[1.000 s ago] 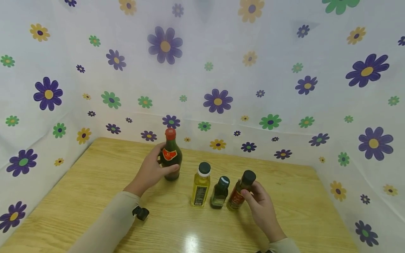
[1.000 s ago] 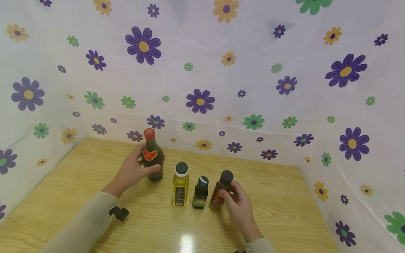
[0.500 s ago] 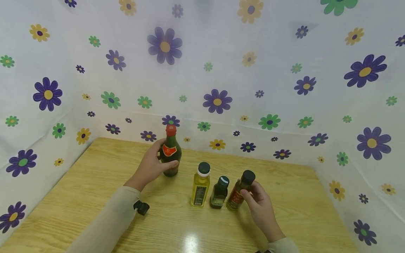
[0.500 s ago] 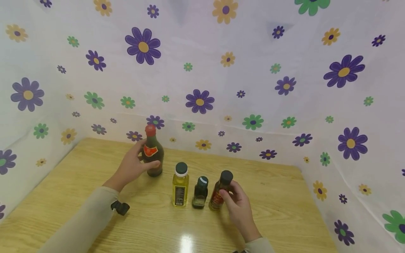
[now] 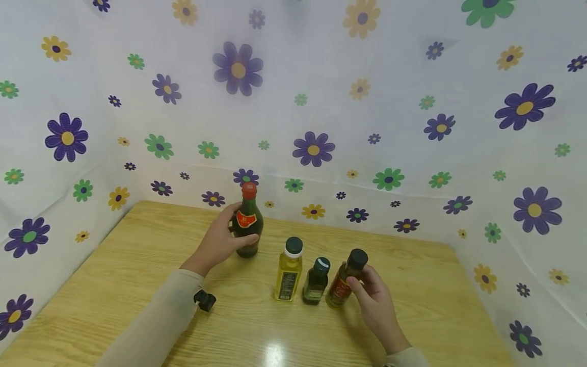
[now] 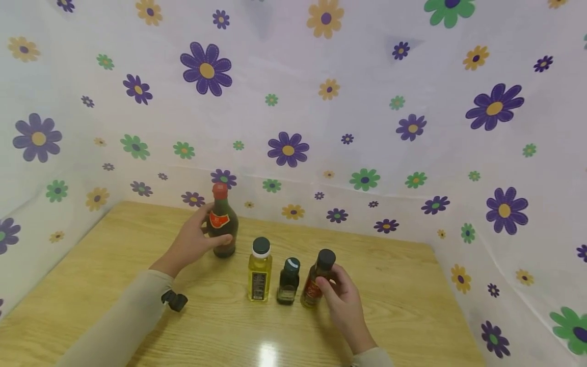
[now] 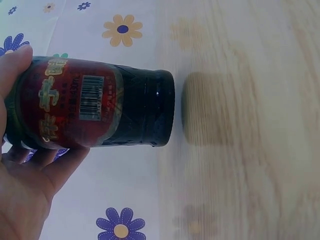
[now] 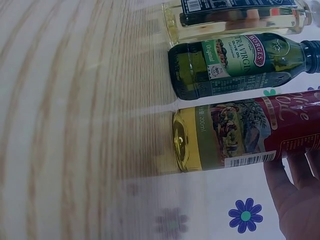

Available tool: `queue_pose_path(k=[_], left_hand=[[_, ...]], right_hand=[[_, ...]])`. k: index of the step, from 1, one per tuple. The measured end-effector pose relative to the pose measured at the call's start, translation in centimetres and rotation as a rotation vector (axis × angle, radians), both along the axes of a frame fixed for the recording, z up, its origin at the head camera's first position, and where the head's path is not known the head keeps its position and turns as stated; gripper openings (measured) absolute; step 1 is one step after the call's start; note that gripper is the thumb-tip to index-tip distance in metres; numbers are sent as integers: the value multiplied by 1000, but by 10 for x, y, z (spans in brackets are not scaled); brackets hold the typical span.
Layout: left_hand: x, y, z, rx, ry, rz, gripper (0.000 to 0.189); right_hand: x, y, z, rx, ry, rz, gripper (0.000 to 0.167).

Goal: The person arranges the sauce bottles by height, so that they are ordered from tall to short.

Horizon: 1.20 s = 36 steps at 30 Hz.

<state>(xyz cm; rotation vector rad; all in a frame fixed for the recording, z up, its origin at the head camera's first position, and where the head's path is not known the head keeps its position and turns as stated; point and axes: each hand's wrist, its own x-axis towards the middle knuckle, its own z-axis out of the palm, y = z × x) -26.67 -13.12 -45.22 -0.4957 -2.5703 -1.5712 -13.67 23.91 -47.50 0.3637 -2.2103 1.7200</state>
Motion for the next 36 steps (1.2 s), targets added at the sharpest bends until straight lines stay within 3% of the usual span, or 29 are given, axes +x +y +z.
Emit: queue_pose_path(k=[12,21,30,36], left_hand=[[0,-3,1,-5,0,12,88],[0,-1,-3,3,-22,6,90],[-7,-4,-13,50,-44,-61,92],[-9,-3,-22,84,-17,-62,91]], right_hand=[[0,-1,3,-7,-3,23,28],[2,-2,3,18,0,-5,27],[1,-2,0,8,-3,0,29],[1,-1,0,19,-8,-3,28]])
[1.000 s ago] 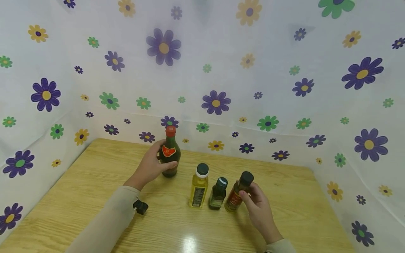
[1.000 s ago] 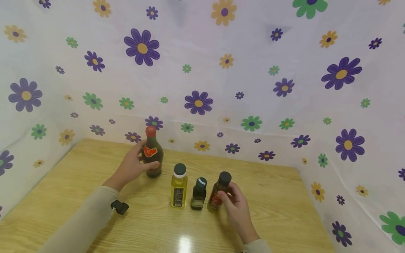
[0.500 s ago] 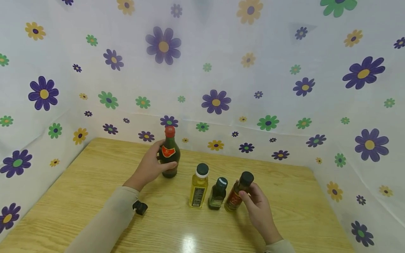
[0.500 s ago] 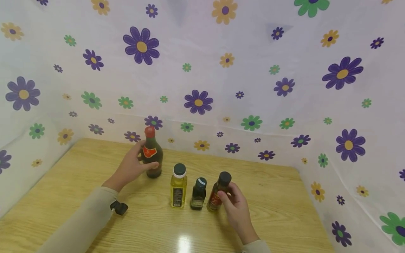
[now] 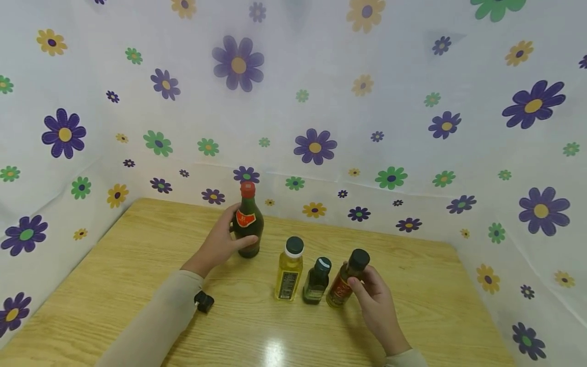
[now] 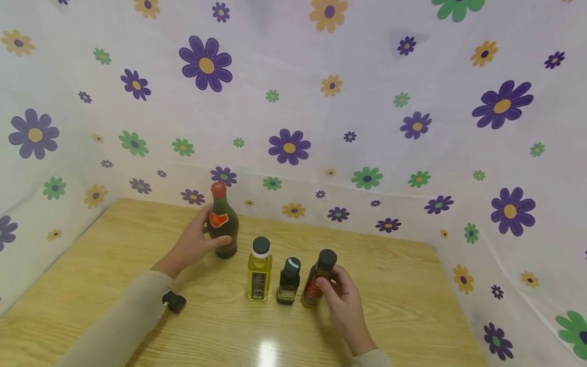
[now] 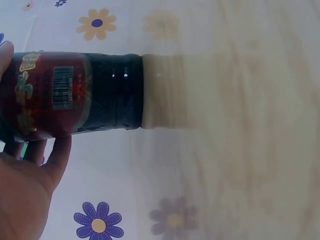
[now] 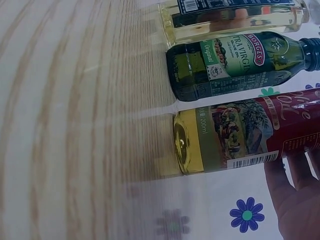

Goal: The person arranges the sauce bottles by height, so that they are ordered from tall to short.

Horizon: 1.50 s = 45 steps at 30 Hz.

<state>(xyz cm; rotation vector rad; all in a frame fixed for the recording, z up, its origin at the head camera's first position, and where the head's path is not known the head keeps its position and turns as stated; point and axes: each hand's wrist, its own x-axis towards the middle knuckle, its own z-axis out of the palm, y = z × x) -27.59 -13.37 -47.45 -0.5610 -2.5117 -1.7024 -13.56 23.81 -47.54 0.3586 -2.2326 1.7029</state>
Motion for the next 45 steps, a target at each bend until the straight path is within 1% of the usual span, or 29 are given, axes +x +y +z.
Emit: queue_pose_path(k=[3,6,11,16,27,32,35,37,39,41,43,45], left_hand=[[0,2,-1,15,17,-4,91],[1,2,-2,17,11,-8,91],[0,1,-3,13,-19,-11,91],[4,1,-2,17,-57,-12,92],[10,2,2,69,-109,-30,91],[10,1,1,69,-126,-20,92],[11,2,2,49,-128,-4,95],[13,3,4,23,-121,21,99],[15,6,6,-8,-100,57,105],[20,8,9,-15,-51,104,107],[27,10,13,22,17,158,104],[37,13,19,101,104,200,96]], right_hand=[[0,0,0,-3,6,-3,28],[0,0,0,-7,14,-4,28],[0,0,0,-9,14,-4,27],[1,0,0,-19,8,9,28],[-1,-1,-1,-53,9,15,28],[-1,-1,-2,-42,11,16,29],[-1,-1,-3,-46,8,16,29],[-1,-1,-3,-50,6,18,28],[-1,-2,-3,-49,4,20,28],[-1,-2,-3,-42,3,18,28],[-1,-2,-3,-30,5,16,29],[0,-3,-3,-14,13,11,29]])
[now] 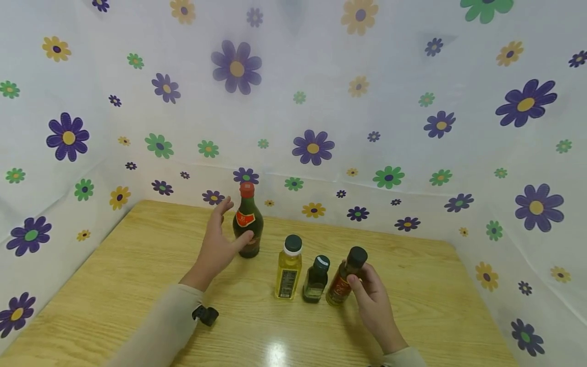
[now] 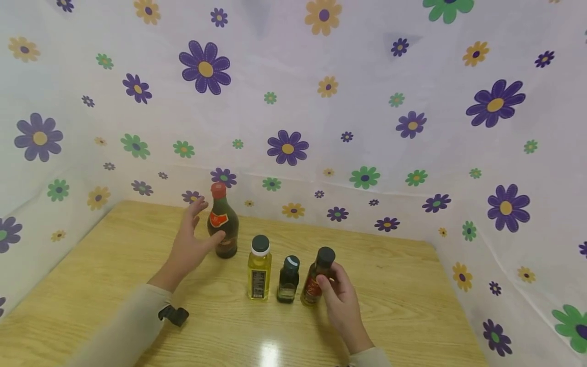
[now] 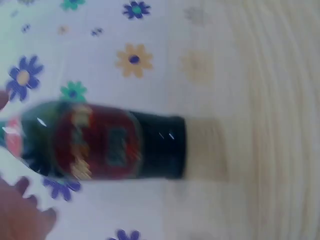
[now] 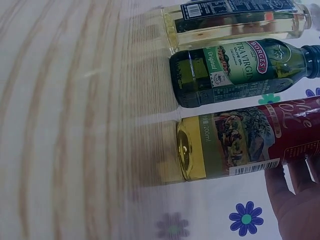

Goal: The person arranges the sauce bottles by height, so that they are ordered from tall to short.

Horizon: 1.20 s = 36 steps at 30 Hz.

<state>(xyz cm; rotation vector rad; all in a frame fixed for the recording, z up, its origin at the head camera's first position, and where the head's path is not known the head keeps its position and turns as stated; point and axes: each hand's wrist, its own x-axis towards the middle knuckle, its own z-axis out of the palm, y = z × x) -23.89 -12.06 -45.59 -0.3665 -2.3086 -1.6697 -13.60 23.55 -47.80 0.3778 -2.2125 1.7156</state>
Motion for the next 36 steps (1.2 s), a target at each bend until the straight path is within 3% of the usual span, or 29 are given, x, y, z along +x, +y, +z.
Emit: queue_pose_path(k=[3,6,9,13,15,17,29,36], left_hand=[[17,7,7,76,119,22,84],[35,15,10,47,166,-37,76],[50,23,10,-59,117,-154,75],[63,35,11,-158,-44,-299,82],[65,39,10,-176,-100,-336,83],[65,43,9,-170,-113,-357,82],[65,54,6,-54,-81,-370,70],[65,55,4,-70,-36,-387,56]], right_hand=[[0,-1,0,9,10,-2,29],[1,-1,1,9,19,4,29],[2,-1,1,-1,10,7,28],[2,-1,0,4,-15,-7,28],[2,0,-1,12,-16,-12,28],[1,0,-2,11,-13,-9,29],[1,-1,-1,11,-6,-14,29],[0,-2,-3,-8,20,8,30]])
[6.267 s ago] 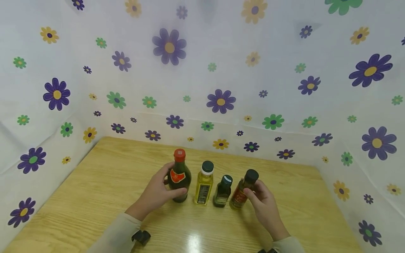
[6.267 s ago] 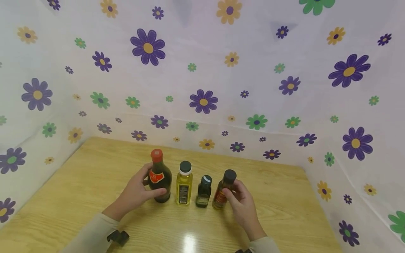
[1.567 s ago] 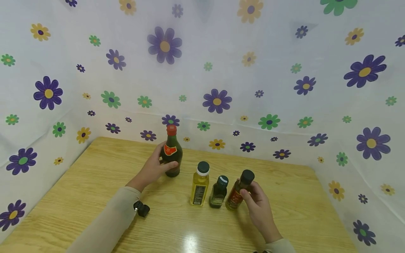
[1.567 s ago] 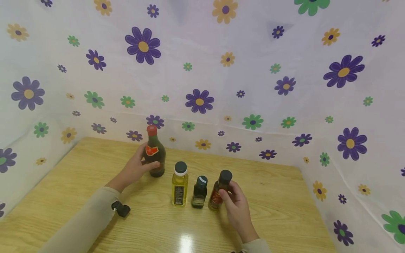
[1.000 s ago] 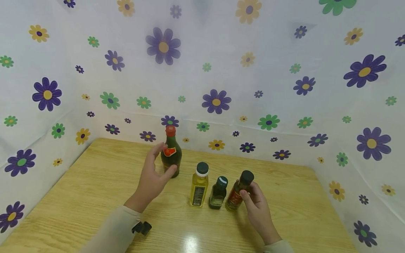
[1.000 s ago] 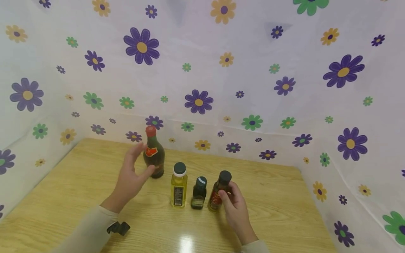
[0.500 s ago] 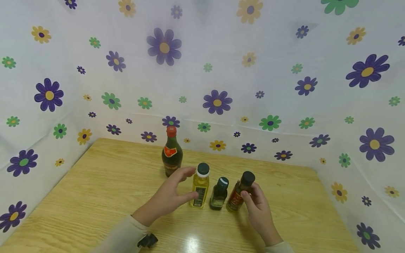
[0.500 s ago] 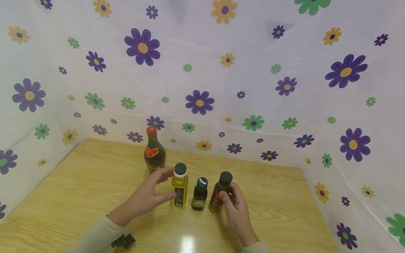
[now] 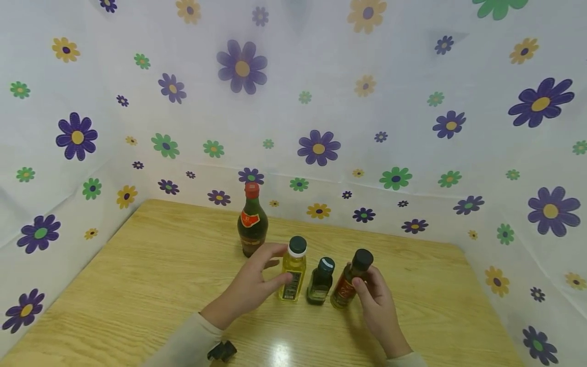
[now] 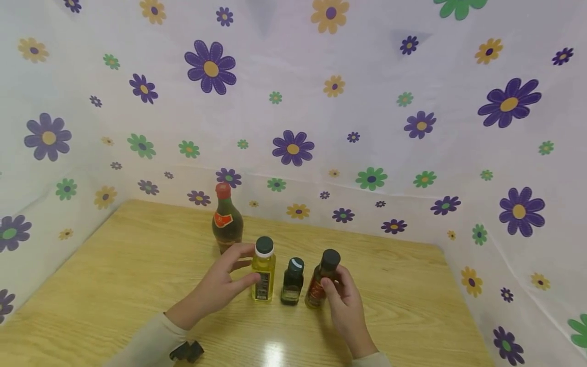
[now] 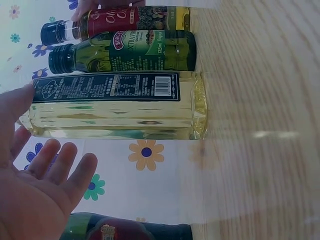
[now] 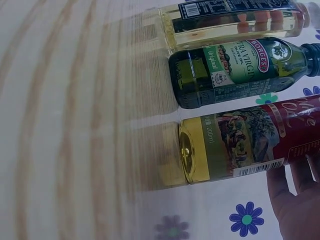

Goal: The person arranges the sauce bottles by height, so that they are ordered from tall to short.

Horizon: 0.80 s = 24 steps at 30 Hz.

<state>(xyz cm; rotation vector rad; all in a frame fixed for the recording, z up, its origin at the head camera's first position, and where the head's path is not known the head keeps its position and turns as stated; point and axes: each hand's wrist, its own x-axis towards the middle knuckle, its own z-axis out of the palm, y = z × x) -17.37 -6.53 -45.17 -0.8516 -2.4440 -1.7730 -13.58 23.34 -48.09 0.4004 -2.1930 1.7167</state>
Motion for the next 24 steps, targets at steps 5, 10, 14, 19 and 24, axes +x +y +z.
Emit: queue_pose_path(k=[5,10,14,19,24], left_hand=[[0,2,0,-1,16,-5,51],[0,3,0,16,-40,-3,56],[0,4,-3,38,-89,-3,58],[0,6,-7,63,-99,7,56],[1,7,-9,73,-93,19,56]], right_hand=[[0,1,-1,-1,2,4,30],[0,2,-1,-7,12,1,30],[0,1,-2,-10,11,3,30],[-1,1,-1,-8,6,0,31],[-1,1,-2,0,7,-9,31]])
